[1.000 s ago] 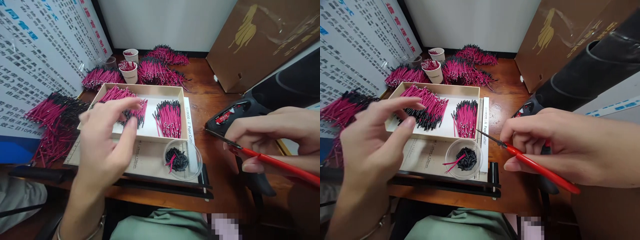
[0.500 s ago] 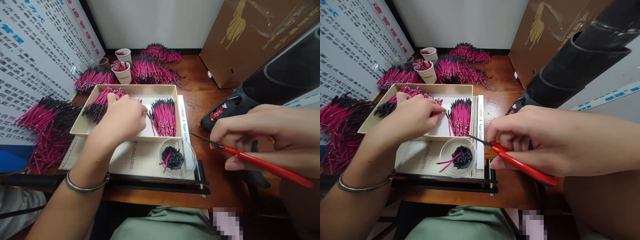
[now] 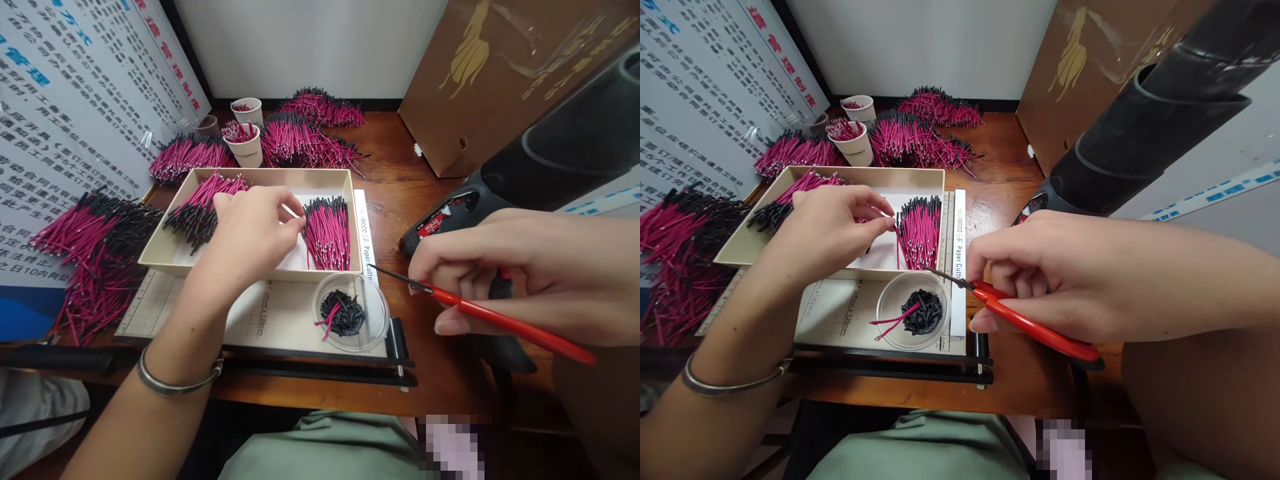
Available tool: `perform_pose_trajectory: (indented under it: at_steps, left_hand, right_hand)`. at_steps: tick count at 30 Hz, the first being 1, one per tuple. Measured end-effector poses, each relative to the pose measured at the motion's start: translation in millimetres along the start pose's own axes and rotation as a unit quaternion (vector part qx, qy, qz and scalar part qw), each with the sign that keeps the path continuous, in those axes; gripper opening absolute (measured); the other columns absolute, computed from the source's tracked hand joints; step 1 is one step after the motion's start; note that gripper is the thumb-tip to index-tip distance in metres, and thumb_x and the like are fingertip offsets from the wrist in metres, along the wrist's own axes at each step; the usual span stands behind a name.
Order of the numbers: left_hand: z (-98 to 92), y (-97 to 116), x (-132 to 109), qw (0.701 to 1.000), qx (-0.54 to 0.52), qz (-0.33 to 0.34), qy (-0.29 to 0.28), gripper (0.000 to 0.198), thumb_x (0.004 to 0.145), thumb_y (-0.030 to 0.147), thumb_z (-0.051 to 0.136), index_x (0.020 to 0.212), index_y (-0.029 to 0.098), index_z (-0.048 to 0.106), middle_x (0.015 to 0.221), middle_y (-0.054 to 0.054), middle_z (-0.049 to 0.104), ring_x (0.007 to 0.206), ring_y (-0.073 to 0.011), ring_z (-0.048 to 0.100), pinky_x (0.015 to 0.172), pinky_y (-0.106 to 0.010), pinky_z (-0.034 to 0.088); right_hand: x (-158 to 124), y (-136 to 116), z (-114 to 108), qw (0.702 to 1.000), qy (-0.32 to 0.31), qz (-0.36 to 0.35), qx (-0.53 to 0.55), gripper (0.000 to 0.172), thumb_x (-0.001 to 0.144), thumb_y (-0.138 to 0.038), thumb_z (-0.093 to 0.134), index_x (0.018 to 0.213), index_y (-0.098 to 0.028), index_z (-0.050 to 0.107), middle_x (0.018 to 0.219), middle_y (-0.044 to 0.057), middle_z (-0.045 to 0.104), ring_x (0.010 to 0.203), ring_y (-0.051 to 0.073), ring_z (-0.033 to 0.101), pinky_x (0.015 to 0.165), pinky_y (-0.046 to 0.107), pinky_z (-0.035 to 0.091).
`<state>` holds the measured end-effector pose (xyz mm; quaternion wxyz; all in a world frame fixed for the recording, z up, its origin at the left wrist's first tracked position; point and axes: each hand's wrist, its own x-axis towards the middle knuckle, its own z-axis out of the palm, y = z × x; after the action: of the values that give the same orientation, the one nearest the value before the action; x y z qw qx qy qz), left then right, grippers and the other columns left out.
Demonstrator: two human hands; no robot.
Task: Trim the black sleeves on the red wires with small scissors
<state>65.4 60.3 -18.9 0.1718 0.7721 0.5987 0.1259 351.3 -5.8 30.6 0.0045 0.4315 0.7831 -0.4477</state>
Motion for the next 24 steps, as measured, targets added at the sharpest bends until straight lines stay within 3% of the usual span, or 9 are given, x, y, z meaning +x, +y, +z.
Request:
perform_pose_trajectory:
  at_steps: [4,10,16,20,24]
  left_hand:
    - [1.4,9.3,1.9,0.998,-0.059,-0.015,0.003,0.018,0.088,0.035,0.069,0.095,0.025,0.082,0.082,-0.004,0.083,0.09,-0.0297,0.075,0.113,-0.057,0.05]
    - [2.0,14.2,6.0,0.993,-0.085,-0.023,0.074,0.026,0.09,0.027,0.068,0.111,0.023,0.083,0.107,-0.008,0.087,0.103,-0.0309,0.079,0.103,-0.05,0.059]
    - [3.2,17.1,5.8,0.992,-0.099,-0.01,0.076,0.029,0.09,0.023,0.066,0.115,0.022,0.082,0.105,-0.005,0.087,0.097,-0.0272,0.076,0.104,-0.048,0.057]
    - [0.2,18.9,3.4,0.985,-0.125,0.005,0.117,0.032,0.091,0.02,0.068,0.118,0.015,0.084,0.105,-0.005,0.087,0.081,-0.0182,0.069,0.084,-0.036,0.055]
    - [-1.2,17.1,-12.9,0.967,-0.178,0.035,0.181,0.026,0.093,0.019,0.071,0.112,0.018,0.089,0.089,0.0,0.084,0.062,-0.0112,0.057,0.063,-0.028,0.048]
  right_hand:
    - [2.3,-5.5,0.6,1.0,-0.006,-0.001,0.008,0.029,0.105,-0.052,0.066,0.087,-0.03,0.065,0.062,-0.005,0.062,0.048,0.014,0.055,0.04,0.031,0.042]
    - [3.2,-13.3,0.3,1.0,0.011,0.017,0.012,0.037,0.1,-0.057,0.069,0.08,-0.028,0.058,0.059,-0.005,0.059,0.045,0.013,0.051,0.037,0.03,0.039]
    - [4.6,-19.1,2.0,0.999,0.021,0.03,0.008,0.033,0.097,-0.047,0.069,0.074,-0.027,0.055,0.057,-0.005,0.059,0.049,0.013,0.051,0.039,0.028,0.038]
    - [2.8,-15.1,1.5,0.999,0.023,0.008,0.025,0.03,0.101,-0.041,0.072,0.077,-0.027,0.06,0.057,-0.005,0.06,0.048,0.012,0.052,0.039,0.026,0.038]
    - [4.4,-7.4,5.3,0.997,0.027,-0.072,0.02,0.015,0.108,-0.029,0.067,0.094,-0.024,0.071,0.065,-0.005,0.065,0.05,0.009,0.055,0.041,0.022,0.04]
